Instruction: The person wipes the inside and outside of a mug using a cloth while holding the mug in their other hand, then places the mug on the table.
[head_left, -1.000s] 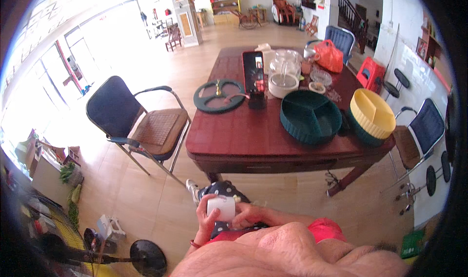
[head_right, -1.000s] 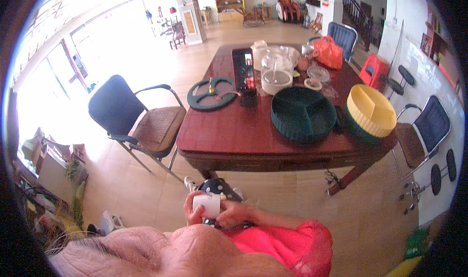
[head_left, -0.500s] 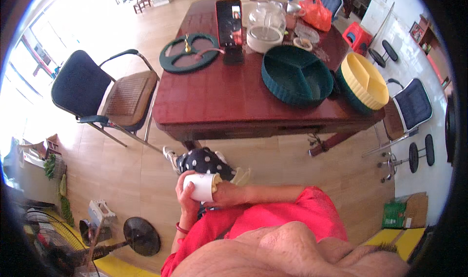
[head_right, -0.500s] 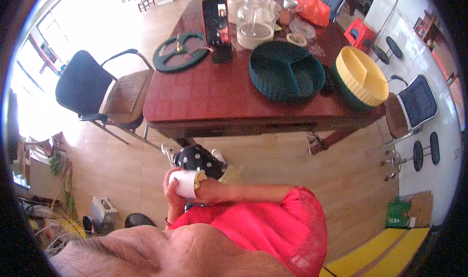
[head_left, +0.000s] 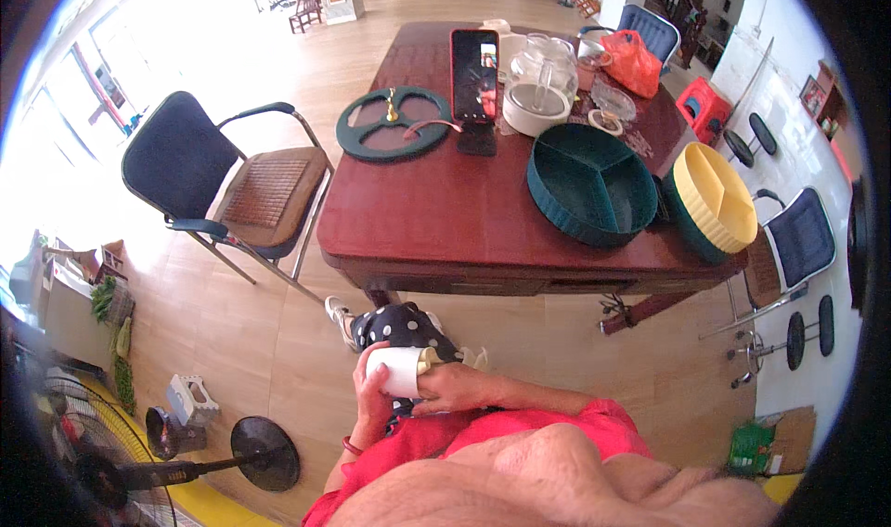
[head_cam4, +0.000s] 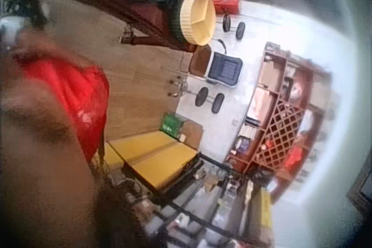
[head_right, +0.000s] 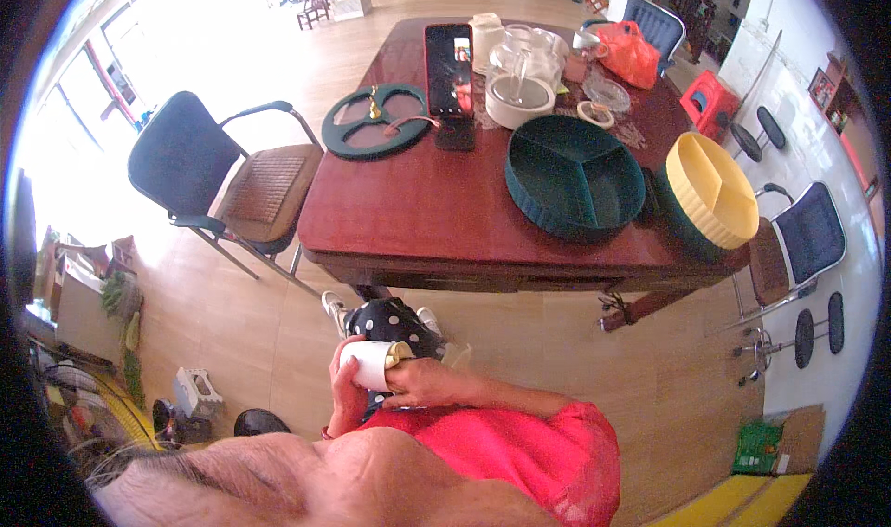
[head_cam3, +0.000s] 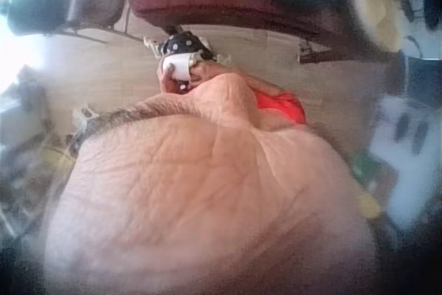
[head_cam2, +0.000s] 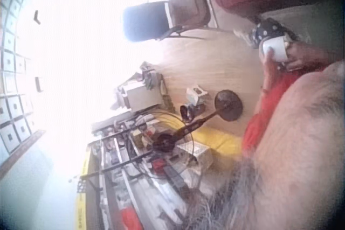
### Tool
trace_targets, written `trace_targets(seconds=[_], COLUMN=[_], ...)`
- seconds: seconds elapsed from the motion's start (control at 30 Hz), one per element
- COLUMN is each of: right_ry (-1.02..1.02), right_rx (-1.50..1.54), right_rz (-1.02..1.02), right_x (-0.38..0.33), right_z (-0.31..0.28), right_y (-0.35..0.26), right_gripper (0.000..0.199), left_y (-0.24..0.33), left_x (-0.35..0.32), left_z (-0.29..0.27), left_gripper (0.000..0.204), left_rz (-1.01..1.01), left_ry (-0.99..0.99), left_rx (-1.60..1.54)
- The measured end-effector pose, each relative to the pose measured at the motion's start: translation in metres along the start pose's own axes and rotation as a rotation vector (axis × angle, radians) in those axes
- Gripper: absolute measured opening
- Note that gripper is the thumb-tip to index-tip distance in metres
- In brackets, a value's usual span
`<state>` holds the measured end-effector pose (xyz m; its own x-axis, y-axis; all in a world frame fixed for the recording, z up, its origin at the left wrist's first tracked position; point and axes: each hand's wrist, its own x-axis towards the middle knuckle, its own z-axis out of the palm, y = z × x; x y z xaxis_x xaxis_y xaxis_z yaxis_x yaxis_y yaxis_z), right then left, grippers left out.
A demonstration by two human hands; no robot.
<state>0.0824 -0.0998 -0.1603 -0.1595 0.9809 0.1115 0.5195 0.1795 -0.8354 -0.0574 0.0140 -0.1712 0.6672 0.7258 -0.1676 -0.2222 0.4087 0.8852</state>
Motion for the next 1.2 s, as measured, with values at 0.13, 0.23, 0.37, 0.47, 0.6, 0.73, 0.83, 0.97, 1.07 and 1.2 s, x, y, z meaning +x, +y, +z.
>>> trace_targets(seconds=[0.13, 0.23, 0.37, 0.47, 0.6, 0.73, 0.83, 0.97, 1.07, 1.2], right_ry=[0.201, 0.193, 0.173, 0.122, 0.069, 0.256, 0.02, 0.271, 0.263, 0.221], right_rx=[-0.09, 0.08, 0.372, 0.548, 0.643, -0.118, -0.057, 0.012, 0.536, 0.553], right_rz=[-0.016, 0.009, 0.068, 0.066, 0.1, -0.189, -0.093, -0.185, 0.138, 0.129], right_x=[0.002, 0.006, 0.01, 0.01, 0.012, 0.015, 0.011, 0.012, 0.014, 0.013], right_z=[-0.01, 0.017, 0.018, 0.017, 0.016, 0.032, 0.048, 0.032, 0.017, 0.022], right_y=[-0.006, 0.02, 0.012, 0.024, 0.019, 0.018, 0.049, 0.015, -0.004, 0.006], right_gripper=[0.045, 0.052, 0.059, 0.056, 0.056, 0.051, 0.047, 0.042, 0.039, 0.042], left_y=[-0.002, 0.0, -0.003, 0.003, -0.003, 0.002, 0.007, 0.006, 0.009, -0.006], left_x=[0.01, 0.005, 0.007, 0.011, 0.016, 0.011, 0.005, 0.001, 0.011, 0.019], left_z=[-0.003, 0.001, -0.004, 0.0, 0.0, 0.001, 0.005, 0.001, -0.001, -0.021], left_gripper=[0.055, 0.055, 0.061, 0.064, 0.063, 0.062, 0.059, 0.062, 0.068, 0.067], left_rz=[0.04, 0.093, 0.178, 0.225, 0.229, 0.08, -0.058, -0.118, -0.013, -0.027], left_ry=[0.045, 0.033, -0.031, -0.08, -0.073, -0.052, -0.047, -0.102, -0.217, -0.264], left_rx=[-0.007, 0.137, 0.227, 0.228, 0.048, -0.007, 0.08, -0.037, -0.064, -0.089])
